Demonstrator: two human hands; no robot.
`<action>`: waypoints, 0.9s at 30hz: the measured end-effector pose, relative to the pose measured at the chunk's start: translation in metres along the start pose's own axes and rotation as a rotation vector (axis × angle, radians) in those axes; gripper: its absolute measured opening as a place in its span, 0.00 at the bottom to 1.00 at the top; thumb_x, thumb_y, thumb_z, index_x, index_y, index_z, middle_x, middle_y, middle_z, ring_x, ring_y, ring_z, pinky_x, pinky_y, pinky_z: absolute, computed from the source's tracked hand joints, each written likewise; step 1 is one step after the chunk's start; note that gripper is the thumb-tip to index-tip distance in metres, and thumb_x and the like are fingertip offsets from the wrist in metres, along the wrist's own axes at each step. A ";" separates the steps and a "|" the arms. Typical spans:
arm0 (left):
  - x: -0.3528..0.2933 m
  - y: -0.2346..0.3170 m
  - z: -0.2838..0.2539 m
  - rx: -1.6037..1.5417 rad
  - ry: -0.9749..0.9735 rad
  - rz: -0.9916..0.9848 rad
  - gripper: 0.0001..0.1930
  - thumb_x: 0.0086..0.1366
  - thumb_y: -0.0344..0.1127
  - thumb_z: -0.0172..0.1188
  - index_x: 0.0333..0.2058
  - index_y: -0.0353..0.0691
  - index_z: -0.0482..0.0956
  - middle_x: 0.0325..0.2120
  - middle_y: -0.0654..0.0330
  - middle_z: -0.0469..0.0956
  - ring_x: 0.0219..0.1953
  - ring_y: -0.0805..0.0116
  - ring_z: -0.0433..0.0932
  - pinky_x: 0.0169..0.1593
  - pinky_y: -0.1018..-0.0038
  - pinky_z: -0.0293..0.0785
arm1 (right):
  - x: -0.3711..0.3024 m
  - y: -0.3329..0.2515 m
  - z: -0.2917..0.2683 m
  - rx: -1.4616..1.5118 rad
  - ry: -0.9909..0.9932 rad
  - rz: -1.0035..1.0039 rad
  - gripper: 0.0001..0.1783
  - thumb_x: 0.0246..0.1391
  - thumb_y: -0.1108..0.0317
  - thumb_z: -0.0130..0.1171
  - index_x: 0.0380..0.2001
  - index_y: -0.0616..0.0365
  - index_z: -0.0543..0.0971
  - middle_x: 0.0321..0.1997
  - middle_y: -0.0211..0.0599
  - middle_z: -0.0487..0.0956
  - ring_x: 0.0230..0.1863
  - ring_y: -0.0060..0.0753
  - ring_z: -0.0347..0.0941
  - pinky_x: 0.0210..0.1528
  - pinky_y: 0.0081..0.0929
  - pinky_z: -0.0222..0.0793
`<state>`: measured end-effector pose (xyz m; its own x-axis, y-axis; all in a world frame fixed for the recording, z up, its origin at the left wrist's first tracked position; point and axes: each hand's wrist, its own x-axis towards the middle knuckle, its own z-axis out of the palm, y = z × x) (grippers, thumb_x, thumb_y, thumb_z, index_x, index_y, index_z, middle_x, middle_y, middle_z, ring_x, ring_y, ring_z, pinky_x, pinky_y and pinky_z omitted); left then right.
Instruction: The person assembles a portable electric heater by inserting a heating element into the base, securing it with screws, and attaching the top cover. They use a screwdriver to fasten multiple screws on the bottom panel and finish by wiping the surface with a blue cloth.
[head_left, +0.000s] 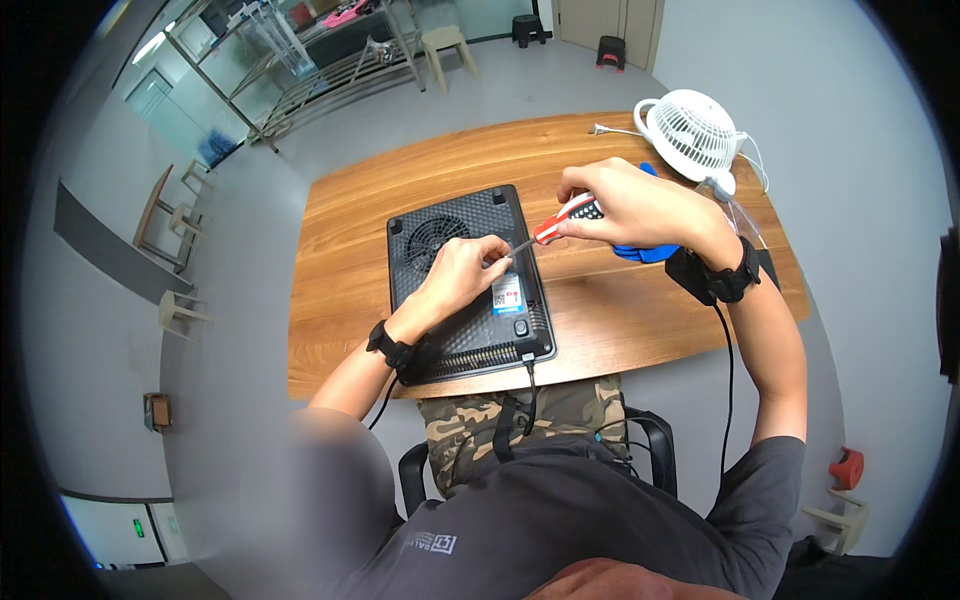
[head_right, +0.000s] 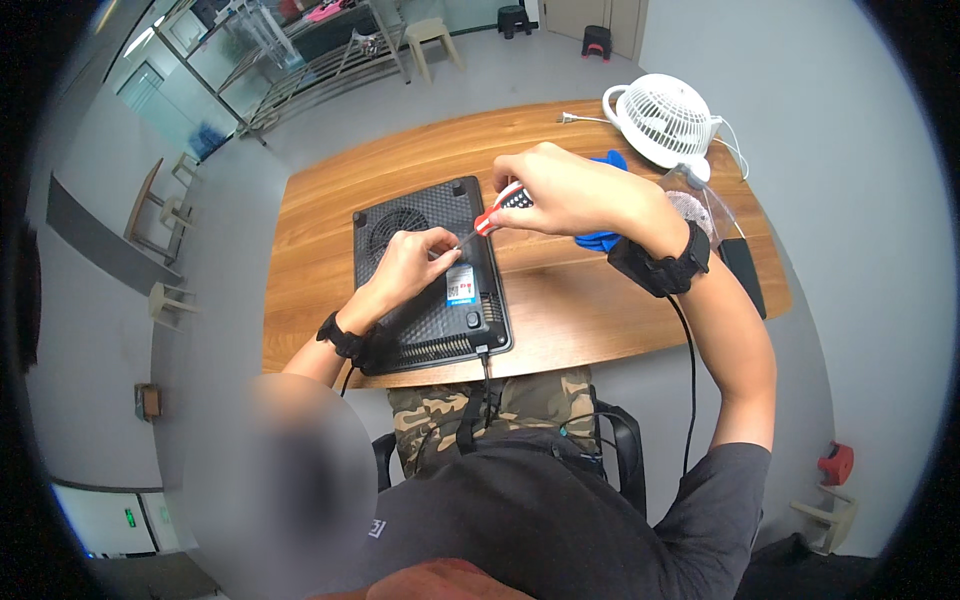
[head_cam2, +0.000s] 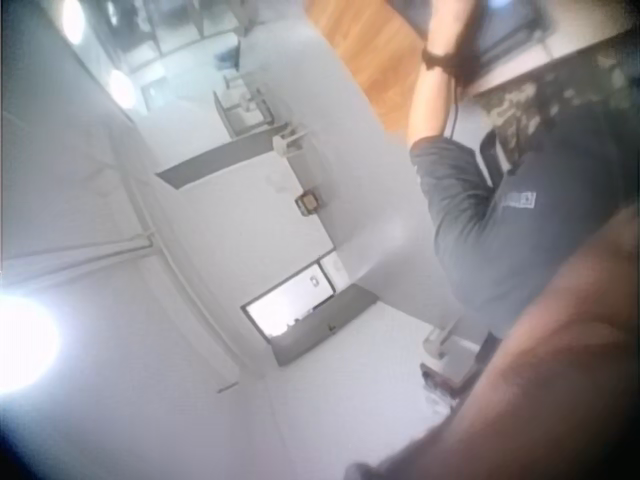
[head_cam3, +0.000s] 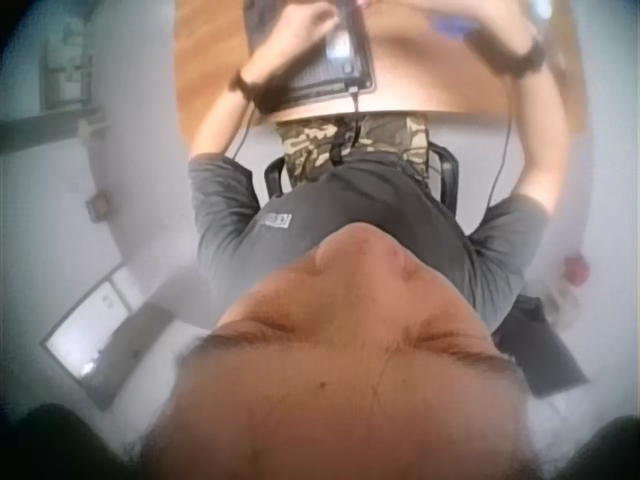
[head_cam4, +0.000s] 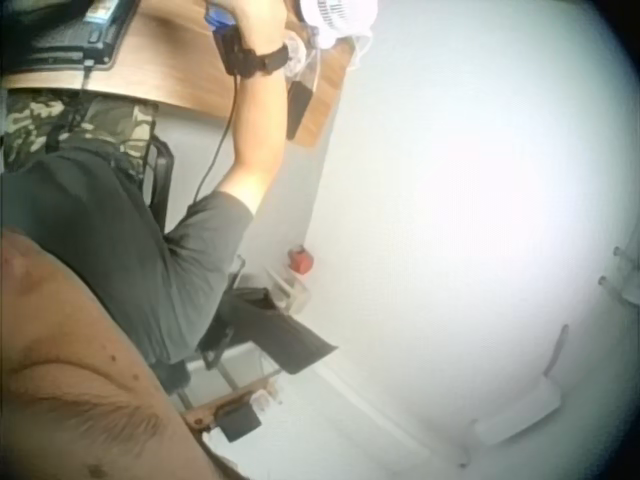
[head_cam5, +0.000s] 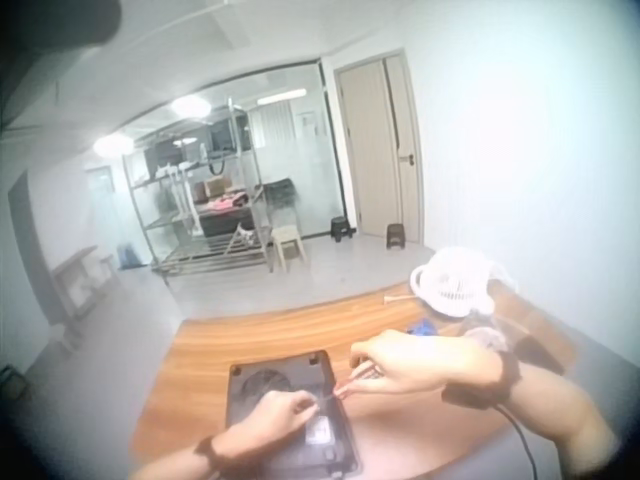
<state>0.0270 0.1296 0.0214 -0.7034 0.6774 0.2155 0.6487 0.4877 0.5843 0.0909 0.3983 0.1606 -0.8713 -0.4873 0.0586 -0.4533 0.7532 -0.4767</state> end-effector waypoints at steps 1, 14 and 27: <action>0.006 0.000 -0.002 0.000 -0.014 -0.005 0.09 0.64 0.33 0.66 0.39 0.34 0.84 0.32 0.50 0.86 0.33 0.60 0.88 0.38 0.68 0.84 | 0.001 0.010 0.000 -0.003 0.037 -0.058 0.23 0.57 0.55 0.67 0.43 0.65 0.77 0.40 0.51 0.82 0.45 0.53 0.78 0.49 0.41 0.73; 0.079 -0.033 -0.024 0.023 0.019 0.100 0.26 0.64 0.41 0.67 0.57 0.35 0.75 0.54 0.44 0.79 0.56 0.49 0.79 0.59 0.62 0.76 | 0.082 0.065 -0.046 0.027 0.096 -0.204 0.16 0.49 0.69 0.62 0.40 0.66 0.77 0.35 0.49 0.81 0.38 0.51 0.79 0.42 0.39 0.75; 0.081 -0.103 -0.005 0.360 -0.458 -0.077 0.60 0.62 0.68 0.61 0.73 0.29 0.41 0.75 0.39 0.42 0.78 0.46 0.38 0.76 0.46 0.36 | 0.178 0.120 -0.020 -0.106 -0.011 -0.207 0.15 0.48 0.67 0.65 0.36 0.69 0.78 0.35 0.54 0.82 0.39 0.57 0.81 0.40 0.44 0.78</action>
<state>-0.0982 0.1309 -0.0174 -0.6067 0.7627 -0.2241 0.7151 0.6468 0.2652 -0.1220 0.4106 0.1310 -0.7554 -0.6411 0.1355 -0.6402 0.6783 -0.3606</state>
